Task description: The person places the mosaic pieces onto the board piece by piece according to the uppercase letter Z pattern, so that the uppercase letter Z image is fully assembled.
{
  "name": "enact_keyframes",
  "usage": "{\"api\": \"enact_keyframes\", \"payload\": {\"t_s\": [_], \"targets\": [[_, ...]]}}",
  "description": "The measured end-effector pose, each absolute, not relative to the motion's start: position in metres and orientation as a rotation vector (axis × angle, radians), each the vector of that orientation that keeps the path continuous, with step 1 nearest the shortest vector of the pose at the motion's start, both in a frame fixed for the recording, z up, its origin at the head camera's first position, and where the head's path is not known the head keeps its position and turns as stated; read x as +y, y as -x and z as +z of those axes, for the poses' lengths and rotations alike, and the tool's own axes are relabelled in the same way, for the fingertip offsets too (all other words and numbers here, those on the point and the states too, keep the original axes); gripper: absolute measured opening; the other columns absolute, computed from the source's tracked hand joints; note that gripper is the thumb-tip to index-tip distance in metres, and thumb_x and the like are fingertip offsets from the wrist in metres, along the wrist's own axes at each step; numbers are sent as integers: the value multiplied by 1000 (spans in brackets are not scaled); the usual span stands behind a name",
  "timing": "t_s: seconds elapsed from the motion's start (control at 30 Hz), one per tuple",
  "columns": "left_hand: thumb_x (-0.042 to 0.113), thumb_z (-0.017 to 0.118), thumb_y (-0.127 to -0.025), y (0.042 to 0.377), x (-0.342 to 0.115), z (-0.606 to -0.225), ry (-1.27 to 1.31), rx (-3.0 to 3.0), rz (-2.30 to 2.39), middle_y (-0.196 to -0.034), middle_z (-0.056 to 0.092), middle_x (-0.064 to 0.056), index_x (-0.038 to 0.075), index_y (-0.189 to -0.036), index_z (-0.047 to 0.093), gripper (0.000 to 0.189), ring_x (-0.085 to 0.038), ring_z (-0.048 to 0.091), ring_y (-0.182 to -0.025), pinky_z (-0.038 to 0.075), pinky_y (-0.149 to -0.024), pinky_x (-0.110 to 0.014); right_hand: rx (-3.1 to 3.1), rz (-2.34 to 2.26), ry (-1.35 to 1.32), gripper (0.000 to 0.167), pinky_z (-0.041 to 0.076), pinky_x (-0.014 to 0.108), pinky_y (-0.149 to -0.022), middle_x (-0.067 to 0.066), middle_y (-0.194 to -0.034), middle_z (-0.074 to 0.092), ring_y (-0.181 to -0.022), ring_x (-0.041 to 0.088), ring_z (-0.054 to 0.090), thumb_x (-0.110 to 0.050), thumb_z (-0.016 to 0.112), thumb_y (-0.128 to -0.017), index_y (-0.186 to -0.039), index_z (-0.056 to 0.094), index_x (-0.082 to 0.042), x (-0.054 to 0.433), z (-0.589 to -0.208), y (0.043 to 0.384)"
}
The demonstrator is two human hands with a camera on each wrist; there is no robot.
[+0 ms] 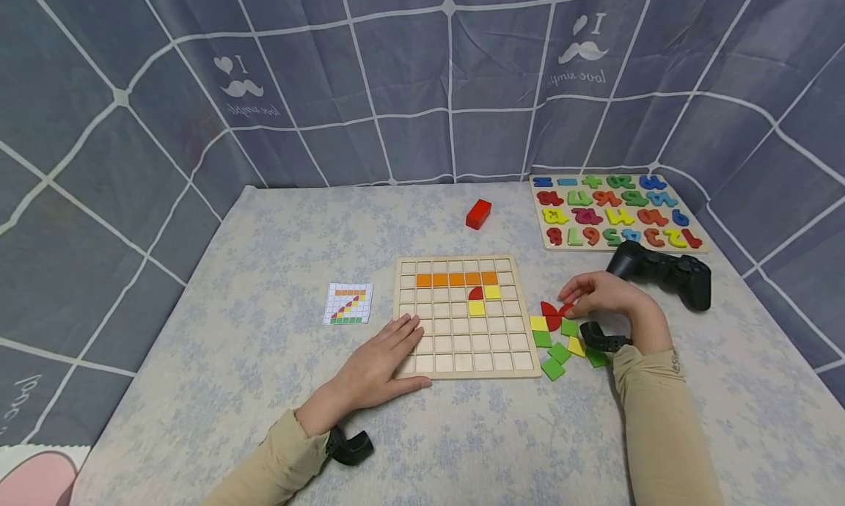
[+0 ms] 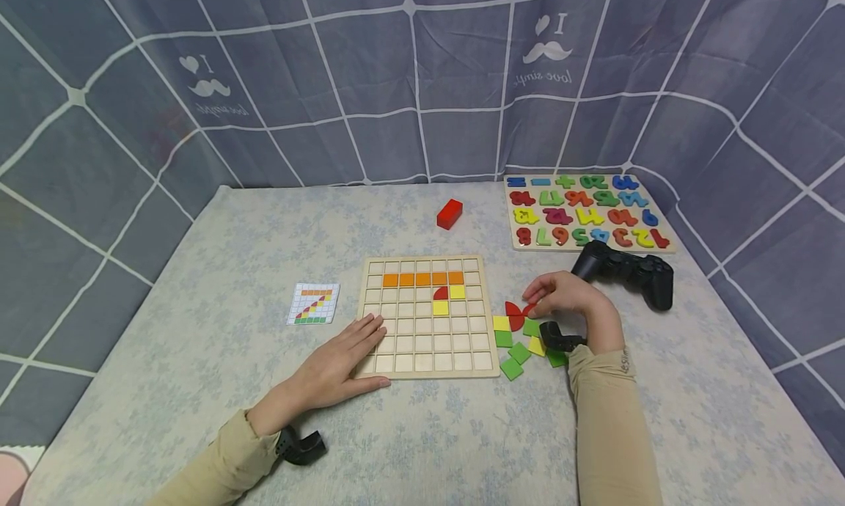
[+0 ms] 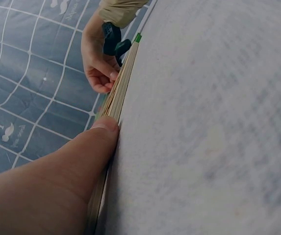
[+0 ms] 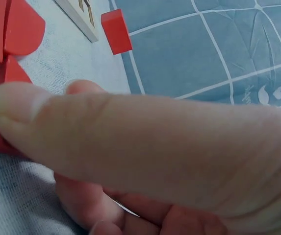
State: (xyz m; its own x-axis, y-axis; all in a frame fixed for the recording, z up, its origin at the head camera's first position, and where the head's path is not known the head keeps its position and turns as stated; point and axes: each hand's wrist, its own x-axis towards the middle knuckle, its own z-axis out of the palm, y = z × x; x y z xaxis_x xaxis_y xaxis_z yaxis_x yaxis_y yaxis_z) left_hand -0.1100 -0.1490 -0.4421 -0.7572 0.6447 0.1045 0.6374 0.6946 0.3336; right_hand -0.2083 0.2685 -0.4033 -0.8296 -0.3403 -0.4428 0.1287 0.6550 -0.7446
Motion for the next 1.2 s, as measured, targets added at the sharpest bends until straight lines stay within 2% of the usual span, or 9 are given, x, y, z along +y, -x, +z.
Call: {"api": "enact_keyframes", "payload": {"t_s": [0.33,0.63,1.0,1.2], "targets": [[58,52,-89,110,-149,-442,-1079,2870,558,-152,26,-10,4,-145,34,80,-20,16,-141,17,-116,-31,2320,-1086,154,34,50,29,-74,6,-86,64,-80,21,55,-18,75,-81,-105,62,3,266,-403,207],[58,52,-89,110,-149,-441,-1077,2864,556,-153,25,-10,3,-145,33,81,-20,16,-141,16,-116,-30,2277,-1145,209,36,52,30,-72,8,-86,65,-75,21,56,-9,71,-82,-110,58,8,269,-402,203],[58,51,-89,110,-149,-442,-1086,2867,547,-153,25,-10,3,-145,34,81,-20,16,-142,16,-116,-31,2412,-999,148,33,47,29,-71,5,-85,64,-79,20,54,-21,76,-80,-101,63,1,266,-401,205],[58,52,-89,109,-149,-441,-1092,2863,546,-153,25,-10,3,-145,34,80,-20,15,-142,15,-116,-30,2408,-969,166,32,45,29,-66,4,-78,60,-74,19,51,-24,76,-80,-97,63,0,264,-398,204]]}}
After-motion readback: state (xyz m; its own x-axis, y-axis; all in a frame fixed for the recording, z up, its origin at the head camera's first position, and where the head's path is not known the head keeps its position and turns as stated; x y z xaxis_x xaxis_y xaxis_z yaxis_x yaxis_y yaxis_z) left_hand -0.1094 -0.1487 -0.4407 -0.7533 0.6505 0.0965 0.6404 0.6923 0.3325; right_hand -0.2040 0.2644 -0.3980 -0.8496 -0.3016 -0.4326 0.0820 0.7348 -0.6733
